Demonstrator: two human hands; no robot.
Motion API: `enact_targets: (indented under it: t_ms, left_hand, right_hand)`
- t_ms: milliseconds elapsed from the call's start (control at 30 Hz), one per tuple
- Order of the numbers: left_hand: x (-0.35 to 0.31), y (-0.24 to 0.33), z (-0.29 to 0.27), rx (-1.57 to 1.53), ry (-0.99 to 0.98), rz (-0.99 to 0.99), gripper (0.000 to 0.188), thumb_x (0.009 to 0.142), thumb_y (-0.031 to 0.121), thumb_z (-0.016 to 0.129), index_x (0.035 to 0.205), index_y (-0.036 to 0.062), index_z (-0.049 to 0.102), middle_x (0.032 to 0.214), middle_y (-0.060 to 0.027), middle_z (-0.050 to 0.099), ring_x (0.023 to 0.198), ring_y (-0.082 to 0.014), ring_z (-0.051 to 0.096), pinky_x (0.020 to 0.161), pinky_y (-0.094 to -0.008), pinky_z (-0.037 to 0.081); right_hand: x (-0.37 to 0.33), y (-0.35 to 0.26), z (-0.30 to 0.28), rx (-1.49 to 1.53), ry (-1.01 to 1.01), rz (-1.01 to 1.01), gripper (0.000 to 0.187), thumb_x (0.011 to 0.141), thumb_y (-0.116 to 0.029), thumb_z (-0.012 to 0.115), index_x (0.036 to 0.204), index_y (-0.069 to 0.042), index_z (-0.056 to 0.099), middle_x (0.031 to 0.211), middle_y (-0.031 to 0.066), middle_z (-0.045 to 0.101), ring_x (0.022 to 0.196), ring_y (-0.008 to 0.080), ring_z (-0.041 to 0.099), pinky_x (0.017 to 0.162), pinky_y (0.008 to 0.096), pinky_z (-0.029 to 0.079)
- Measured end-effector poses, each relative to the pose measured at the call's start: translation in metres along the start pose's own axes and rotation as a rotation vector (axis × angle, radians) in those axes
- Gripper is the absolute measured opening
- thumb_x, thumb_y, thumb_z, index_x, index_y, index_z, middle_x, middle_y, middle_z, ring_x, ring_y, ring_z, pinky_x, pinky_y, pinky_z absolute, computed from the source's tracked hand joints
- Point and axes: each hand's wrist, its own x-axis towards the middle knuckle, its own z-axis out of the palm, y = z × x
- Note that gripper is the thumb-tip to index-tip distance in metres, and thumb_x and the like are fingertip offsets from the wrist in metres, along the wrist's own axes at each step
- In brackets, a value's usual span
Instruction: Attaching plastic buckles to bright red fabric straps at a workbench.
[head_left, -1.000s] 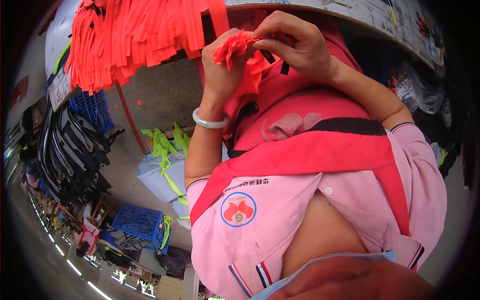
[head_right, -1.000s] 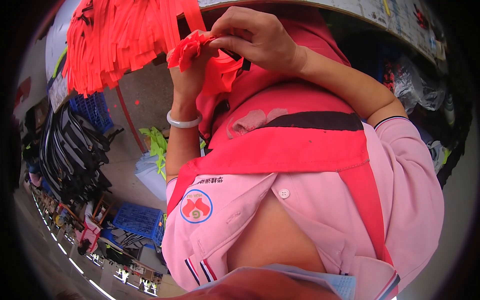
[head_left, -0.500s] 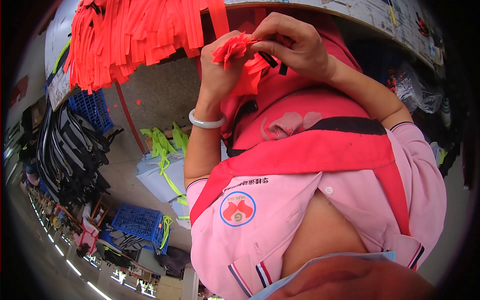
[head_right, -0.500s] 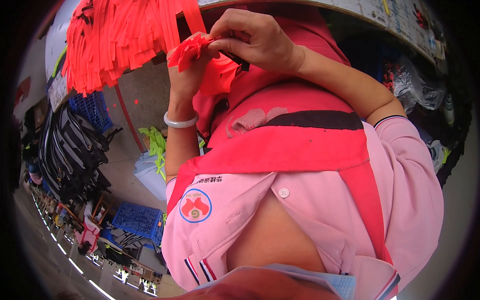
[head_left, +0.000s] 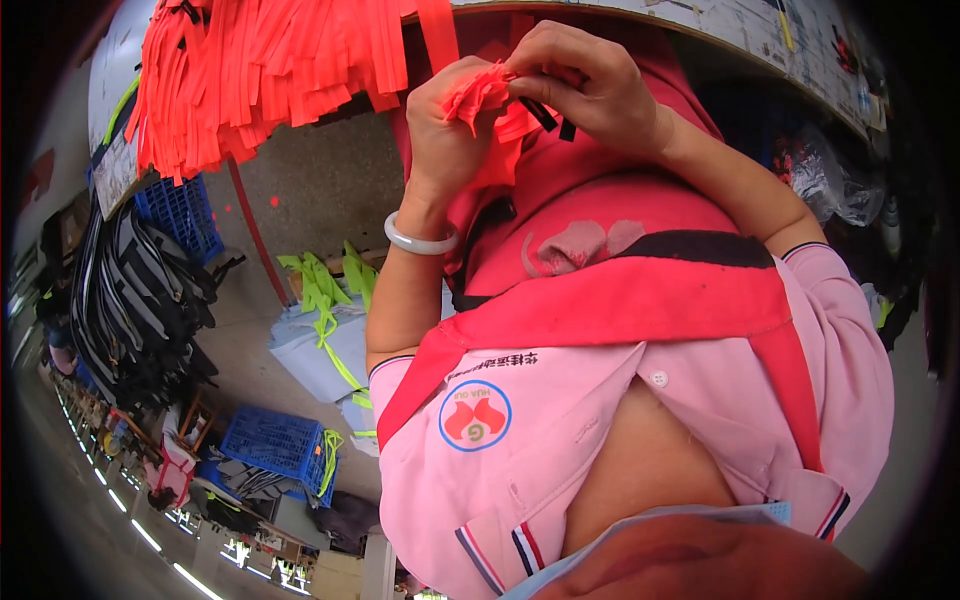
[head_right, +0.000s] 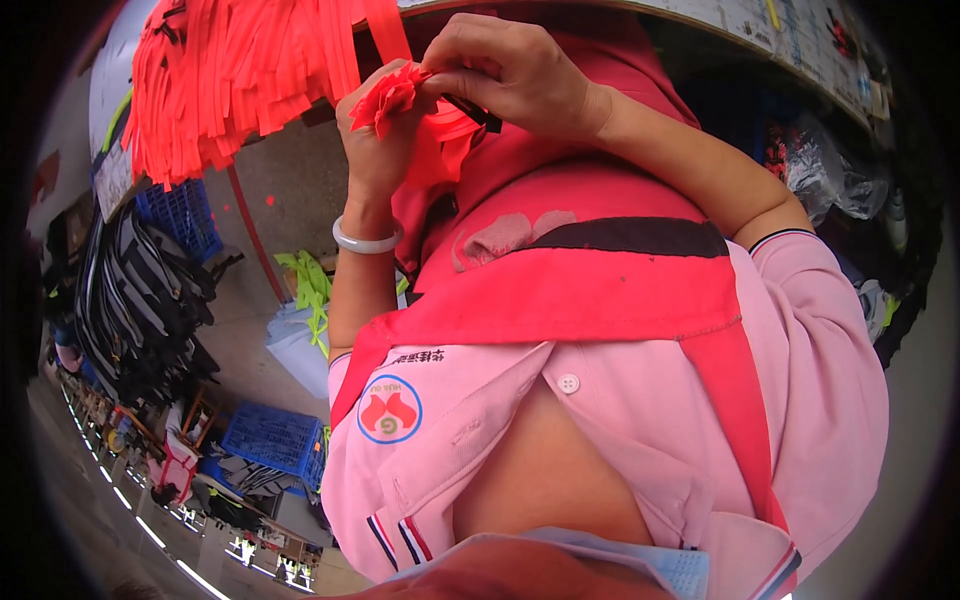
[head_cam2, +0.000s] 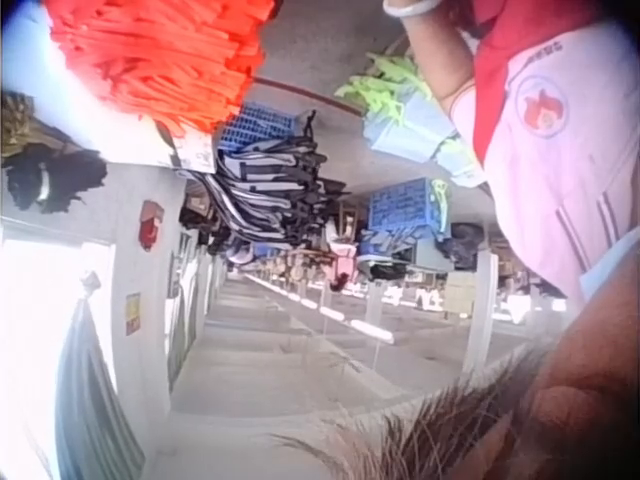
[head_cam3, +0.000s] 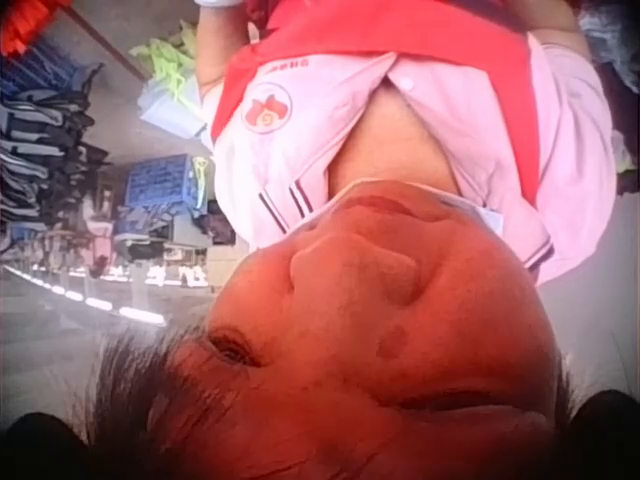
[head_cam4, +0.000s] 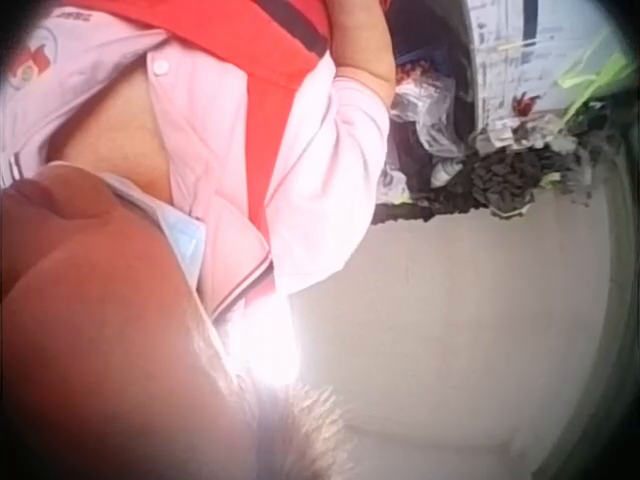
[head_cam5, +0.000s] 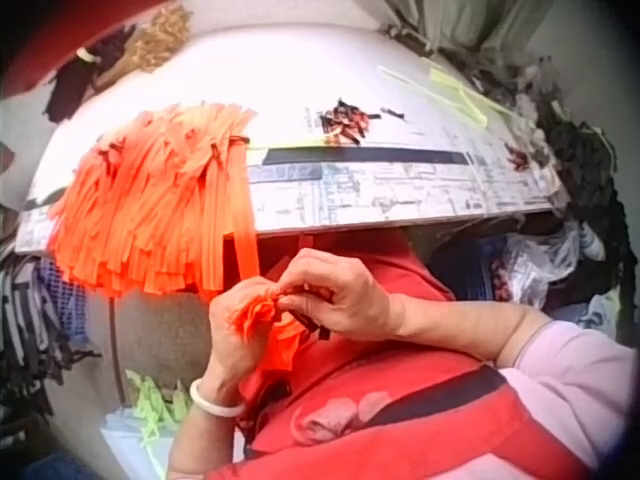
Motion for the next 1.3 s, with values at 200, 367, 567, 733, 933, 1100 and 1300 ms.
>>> enact_targets:
  t_ms: [200,367,567,733,933,1100,1300]
  left_hand:
    - [0.005,-0.004,-0.001,0.008,0.022,-0.020,0.011,0.078,-0.007,0.064,0.088,-0.0033,0.063,0.076,-0.0080,0.061,0.067,-0.0141,0.059,0.061,-0.0242,0.047]
    - [0.003,0.006,0.003,0.082,0.035,0.126,0.011,0.078,-0.006,0.065,0.088,-0.0027,0.063,0.076,-0.0083,0.061,0.067,-0.0145,0.059,0.061,-0.0244,0.047]
    - [0.016,-0.004,0.012,-0.053,0.087,-0.057,0.017,0.082,0.004,0.071,0.097,-0.0024,0.067,0.084,-0.0047,0.068,0.075,-0.0095,0.063,0.065,-0.0241,0.050]
    - [0.028,-0.023,0.026,-0.201,0.034,-0.176,0.019,0.084,0.005,0.070,0.100,-0.0028,0.067,0.082,-0.0066,0.069,0.069,-0.0115,0.065,0.064,-0.0239,0.052]
    - [0.054,-0.076,0.062,-1.051,-0.029,-0.680,0.021,0.094,0.008,0.055,0.110,-0.0046,0.057,0.094,-0.0118,0.064,0.079,-0.0188,0.065,0.070,-0.0312,0.058]
    - [0.078,-0.103,0.083,-1.147,0.061,-0.843,0.017,0.094,0.007,0.052,0.101,-0.0074,0.058,0.088,-0.0116,0.062,0.077,-0.0194,0.061,0.071,-0.0328,0.053]
    - [0.079,-0.119,0.088,-1.065,0.128,-0.825,0.013,0.090,0.002,0.053,0.096,-0.0076,0.060,0.083,-0.0130,0.063,0.069,-0.0194,0.061,0.063,-0.0301,0.053]
  right_hand:
    - [-0.002,0.003,-0.001,0.083,-0.017,0.117,0.016,0.083,0.000,0.068,0.099,0.000,0.062,0.087,0.0043,0.058,0.074,0.0098,0.053,0.063,0.0221,0.042]
    - [-0.001,0.000,-0.002,0.101,-0.020,0.053,0.015,0.085,-0.001,0.067,0.098,0.000,0.062,0.086,0.0029,0.057,0.073,0.0081,0.052,0.064,0.0211,0.041]
    - [-0.002,0.013,-0.008,0.301,0.025,0.344,0.011,0.090,-0.009,0.064,0.097,0.000,0.062,0.089,0.0007,0.059,0.078,0.0061,0.055,0.069,0.0190,0.045]
    - [-0.008,0.032,-0.028,0.253,-0.037,0.446,0.016,0.093,-0.017,0.062,0.096,-0.001,0.063,0.082,-0.0017,0.061,0.077,0.0030,0.056,0.065,0.0182,0.045]
    - [-0.005,0.058,-0.045,0.434,0.092,0.772,0.016,0.096,-0.014,0.052,0.088,-0.001,0.057,0.072,0.0065,0.066,0.051,0.0081,0.056,0.044,0.0202,0.041]
    - [0.004,0.066,-0.049,0.007,0.125,0.775,0.017,0.093,-0.011,0.050,0.083,0.002,0.054,0.062,0.0123,0.063,0.054,0.0176,0.063,0.050,0.0299,0.050]
    - [0.000,0.080,-0.037,-0.254,0.189,0.586,0.013,0.091,-0.009,0.051,0.083,0.001,0.053,0.061,0.0151,0.062,0.055,0.0230,0.065,0.051,0.0339,0.051]
